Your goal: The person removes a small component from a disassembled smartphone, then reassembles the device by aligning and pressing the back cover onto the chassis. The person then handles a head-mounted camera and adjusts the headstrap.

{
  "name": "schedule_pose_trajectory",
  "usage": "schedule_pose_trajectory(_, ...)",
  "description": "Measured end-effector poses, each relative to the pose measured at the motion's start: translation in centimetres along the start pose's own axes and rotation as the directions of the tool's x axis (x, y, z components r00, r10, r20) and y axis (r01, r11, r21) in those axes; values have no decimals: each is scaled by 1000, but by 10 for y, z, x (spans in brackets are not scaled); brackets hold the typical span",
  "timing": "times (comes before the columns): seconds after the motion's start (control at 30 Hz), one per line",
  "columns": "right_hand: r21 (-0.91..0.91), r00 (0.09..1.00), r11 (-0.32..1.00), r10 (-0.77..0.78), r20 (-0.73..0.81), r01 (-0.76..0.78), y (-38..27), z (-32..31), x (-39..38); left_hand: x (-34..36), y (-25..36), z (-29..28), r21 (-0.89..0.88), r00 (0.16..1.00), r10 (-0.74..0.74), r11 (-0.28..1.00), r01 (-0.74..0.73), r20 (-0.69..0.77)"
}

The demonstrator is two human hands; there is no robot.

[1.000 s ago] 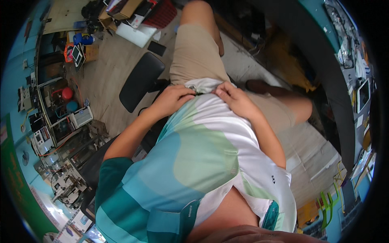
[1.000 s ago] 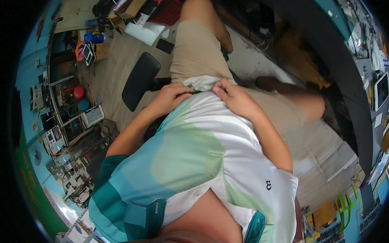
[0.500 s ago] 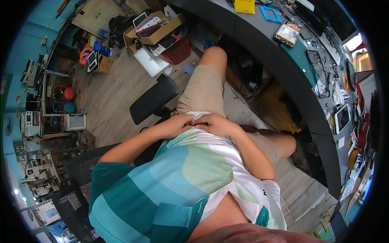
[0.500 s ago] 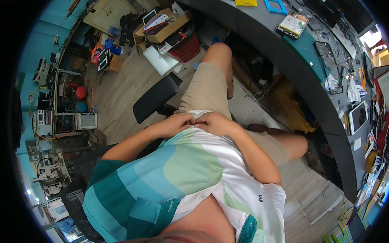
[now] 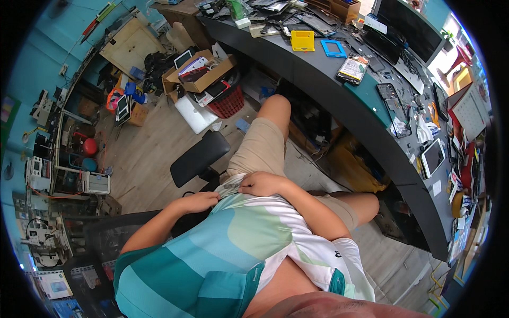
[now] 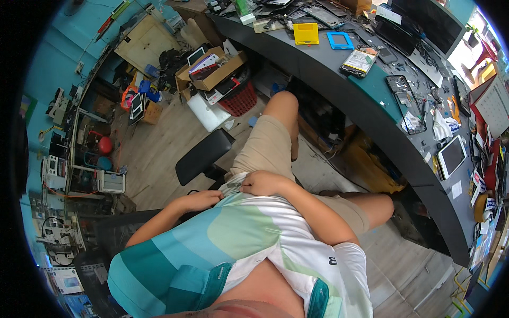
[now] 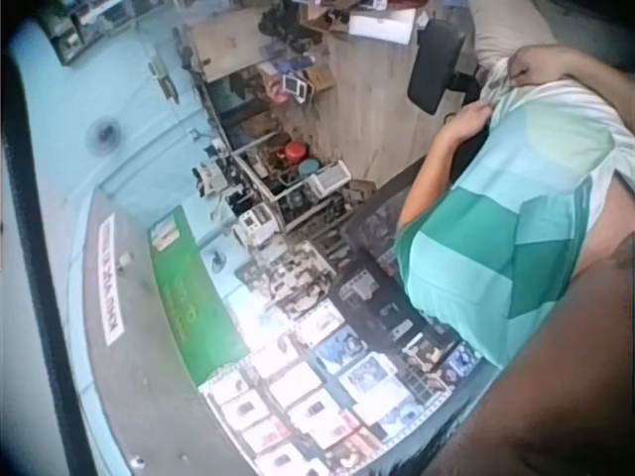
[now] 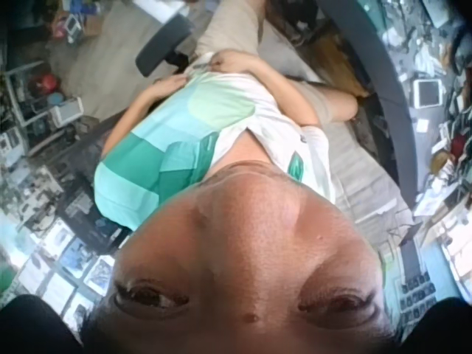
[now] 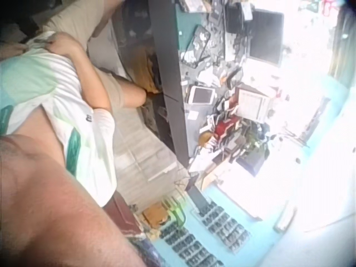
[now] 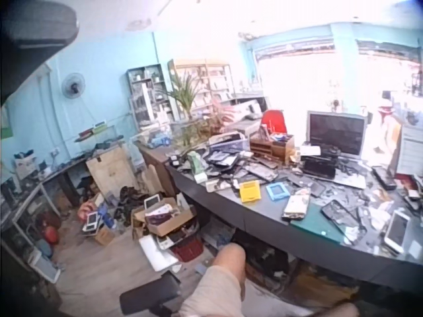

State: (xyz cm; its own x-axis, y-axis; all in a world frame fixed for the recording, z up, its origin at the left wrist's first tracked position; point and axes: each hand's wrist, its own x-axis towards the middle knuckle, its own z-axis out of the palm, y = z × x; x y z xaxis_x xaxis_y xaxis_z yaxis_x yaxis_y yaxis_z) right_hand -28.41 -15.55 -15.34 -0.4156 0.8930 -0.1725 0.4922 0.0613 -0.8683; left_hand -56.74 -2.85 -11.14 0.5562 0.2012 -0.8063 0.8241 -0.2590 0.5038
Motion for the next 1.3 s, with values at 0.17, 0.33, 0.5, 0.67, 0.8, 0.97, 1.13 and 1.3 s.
schedule_pose_trajectory(0.17,-24,999,1000,-18,36,18,1,3,10,11,-51,30,28,995,85,996,-83,-52)
schedule_pose_trajectory(0.33,1,996,998,61,72,-62,-7,-6,13,40,-124,74,-45,954,106,991,-123,-282)
schedule_pose_trajectory(0.5,31,999,1000,0,35,-1,2,-2,13,55,-166,104,-162,949,58,980,-113,-311)
schedule_pose_trajectory(0.67,50,1000,999,16,14,-17,8,0,8,35,-142,108,-171,972,40,982,-82,-234)
schedule_pose_trajectory(0.8,92,999,995,33,-6,-32,8,2,4,21,-130,107,-188,979,45,979,-83,-197)
schedule_pose_trajectory(0.97,48,998,997,58,-2,-57,10,3,6,4,-104,98,-204,984,61,974,-95,-168)
schedule_pose_trajectory(1.13,115,999,993,30,-16,-28,0,-3,1,-32,-75,83,-205,990,65,975,-89,-122)
schedule_pose_trajectory(1.3,268,976,960,125,-179,-74,1,2,-9,-58,-40,46,-83,994,63,994,-70,-87)
